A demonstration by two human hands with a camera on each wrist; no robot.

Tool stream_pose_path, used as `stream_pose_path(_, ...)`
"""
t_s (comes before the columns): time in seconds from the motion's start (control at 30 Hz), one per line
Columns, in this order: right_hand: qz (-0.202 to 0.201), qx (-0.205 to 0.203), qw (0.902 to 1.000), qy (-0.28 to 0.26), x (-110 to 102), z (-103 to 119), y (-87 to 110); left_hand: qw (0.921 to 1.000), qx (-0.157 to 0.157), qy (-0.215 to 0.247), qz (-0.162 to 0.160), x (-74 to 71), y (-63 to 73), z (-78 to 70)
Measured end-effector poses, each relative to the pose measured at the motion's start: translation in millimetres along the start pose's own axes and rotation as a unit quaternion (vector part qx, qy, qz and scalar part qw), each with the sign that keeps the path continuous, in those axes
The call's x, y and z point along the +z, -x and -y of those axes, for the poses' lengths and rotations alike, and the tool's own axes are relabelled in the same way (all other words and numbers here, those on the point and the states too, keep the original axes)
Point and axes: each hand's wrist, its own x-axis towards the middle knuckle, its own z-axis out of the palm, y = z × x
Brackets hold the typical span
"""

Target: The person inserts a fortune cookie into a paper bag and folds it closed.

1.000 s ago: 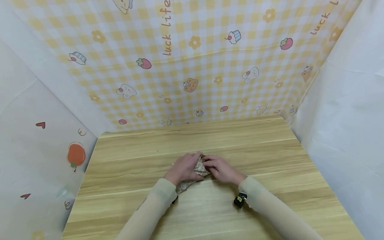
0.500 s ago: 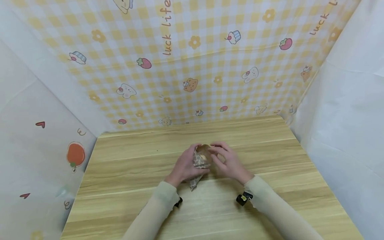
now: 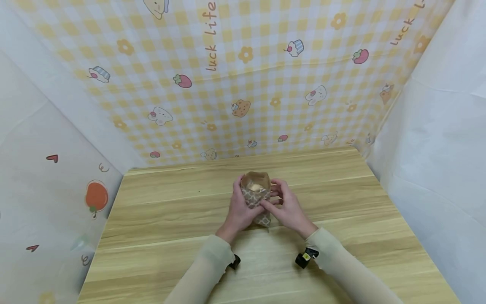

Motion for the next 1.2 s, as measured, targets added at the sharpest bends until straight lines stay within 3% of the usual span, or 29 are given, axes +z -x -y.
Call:
stream_pose_path(0.1,-0.011,0.014,0.9998,-0.004,0,0,-1.1,0.9984,-0.012,0.032,0.045,-1.9,1.8,-0.7)
stream_pose_path(0.2,-0.022,0.032,0.9992,-0.003,-2,0,-2.3,0.9907,-0.037,0.096,0.09,-5.8,3.7,-2.0)
stream_pose_path(0.3,-0.032,0.039,0.9987,-0.012,-5,0,-3.0,0.9816,-0.059,0.149,0.104,-9.5,4.9,-2.6)
stream_pose_path(0.57,-0.003,0.014,0.9997,-0.021,-8,-5,-2.8,0.9805,-0.047,0.182,0.056,-10.2,5.2,-1.4)
stream_pose_path(0.83,0.051,0.004,0.9971,-0.056,-5,-5,-1.8,0.9766,-0.068,0.204,0.012,-8.6,5.9,-7.8)
stream_pose_path(1.07,0.041,0.009,0.9963,-0.075,-2,0,-4.7,0.9775,-0.069,0.199,-0.004,-8.0,6.0,-8.7)
stream_pose_path(1.2,0.029,0.019,0.997,-0.068,0,3,-4.9,0.9813,-0.049,0.185,-0.024,-7.7,5.3,-8.5)
